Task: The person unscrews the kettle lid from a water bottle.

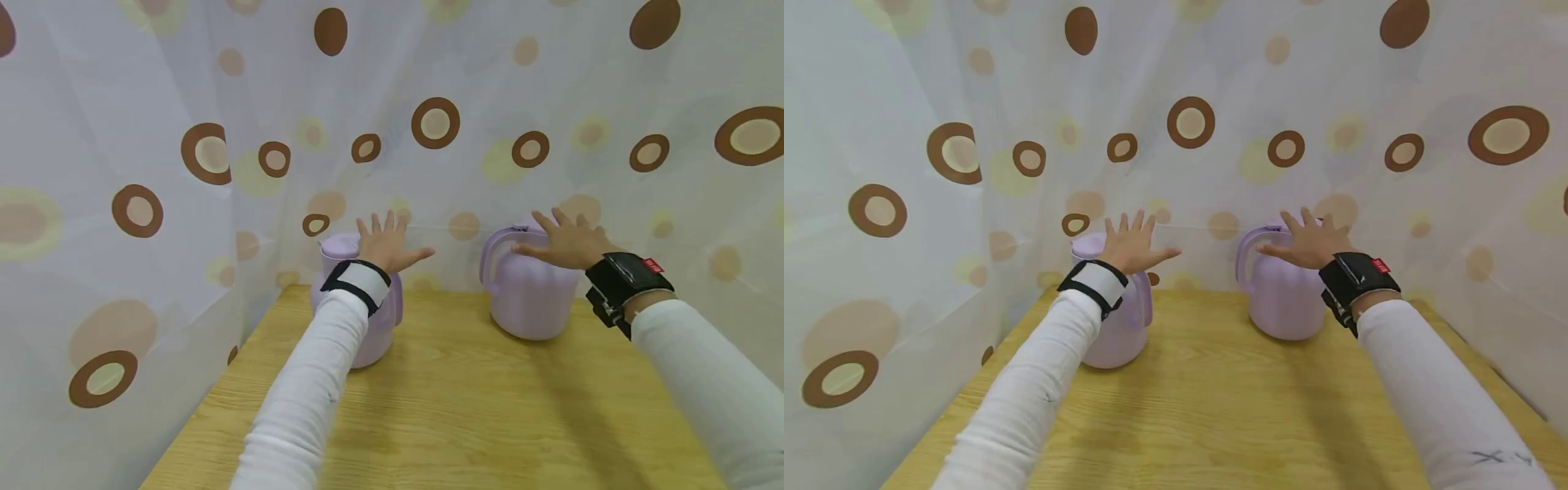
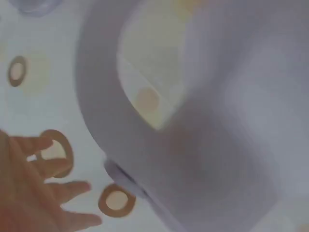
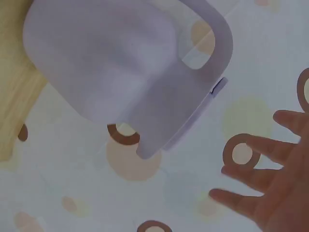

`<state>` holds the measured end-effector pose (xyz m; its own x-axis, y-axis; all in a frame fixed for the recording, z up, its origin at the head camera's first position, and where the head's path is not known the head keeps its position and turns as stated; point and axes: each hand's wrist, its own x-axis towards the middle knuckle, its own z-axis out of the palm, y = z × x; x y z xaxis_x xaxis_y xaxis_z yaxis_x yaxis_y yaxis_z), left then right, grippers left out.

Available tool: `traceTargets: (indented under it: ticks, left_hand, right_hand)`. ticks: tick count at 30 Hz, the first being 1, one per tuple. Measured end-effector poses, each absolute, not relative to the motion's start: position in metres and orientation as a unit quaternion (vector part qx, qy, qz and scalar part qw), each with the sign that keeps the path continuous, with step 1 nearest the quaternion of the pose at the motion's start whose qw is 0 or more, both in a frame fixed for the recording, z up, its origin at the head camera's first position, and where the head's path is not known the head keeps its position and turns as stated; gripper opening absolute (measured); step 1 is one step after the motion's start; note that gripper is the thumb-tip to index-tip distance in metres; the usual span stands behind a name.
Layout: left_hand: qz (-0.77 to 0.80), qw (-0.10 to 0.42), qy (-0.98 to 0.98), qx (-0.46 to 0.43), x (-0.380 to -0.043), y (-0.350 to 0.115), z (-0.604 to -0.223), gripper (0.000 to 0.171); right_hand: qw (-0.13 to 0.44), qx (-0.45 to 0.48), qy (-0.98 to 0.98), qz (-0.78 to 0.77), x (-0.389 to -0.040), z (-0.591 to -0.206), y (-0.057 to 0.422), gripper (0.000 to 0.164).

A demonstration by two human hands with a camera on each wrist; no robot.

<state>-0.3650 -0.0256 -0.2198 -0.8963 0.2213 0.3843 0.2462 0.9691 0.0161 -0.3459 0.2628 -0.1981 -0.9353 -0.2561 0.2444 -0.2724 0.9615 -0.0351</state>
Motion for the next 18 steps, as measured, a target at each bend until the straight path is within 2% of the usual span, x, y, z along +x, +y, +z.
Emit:
traceTargets:
  ticks: [2,4,6,7,9,12,15,16,18]
  left_hand:
    - [-0.133,0.286,-0.94,-0.134,-0.35,-0.022,-0.229,0.071]
    - [-0.274,0.389,-0.867,-0.149,-0.331,-0.019,-0.248,0.052]
    - [-0.398,0.476,-0.768,-0.157,-0.314,-0.016,-0.276,0.037]
    - [-0.446,0.504,-0.724,-0.153,-0.308,-0.015,-0.29,0.034]
    - [-0.516,0.514,-0.673,-0.127,-0.302,-0.013,-0.315,0.033]
    - [-0.563,0.469,-0.676,-0.082,-0.306,-0.007,-0.341,0.042]
    - [-0.582,0.422,-0.693,-0.054,-0.314,-0.004,-0.354,0.047]
    - [-0.583,0.414,-0.698,-0.047,-0.316,-0.005,-0.357,0.047]
    - [-0.581,0.415,-0.699,-0.041,-0.32,-0.008,-0.362,0.042]
  right_hand:
    - [0.166,0.18,-0.967,0.063,-0.348,-0.205,0.258,0.069]
    - [0.206,0.243,-0.942,0.109,-0.351,-0.219,0.249,0.049]
    - [0.211,0.297,-0.917,0.161,-0.353,-0.238,0.237,0.031]
    - [0.201,0.316,-0.908,0.187,-0.354,-0.248,0.229,0.025]
    - [0.168,0.336,-0.897,0.233,-0.357,-0.269,0.208,0.022]
    - [0.118,0.326,-0.884,0.315,-0.369,-0.303,0.173,0.026]
    - [0.039,0.269,-0.848,0.456,-0.398,-0.349,0.136,0.033]
    - [0.021,0.248,-0.825,0.507,-0.42,-0.375,0.126,0.035]
    - [-0.032,0.195,-0.772,0.604,-0.426,-0.392,0.105,0.044]
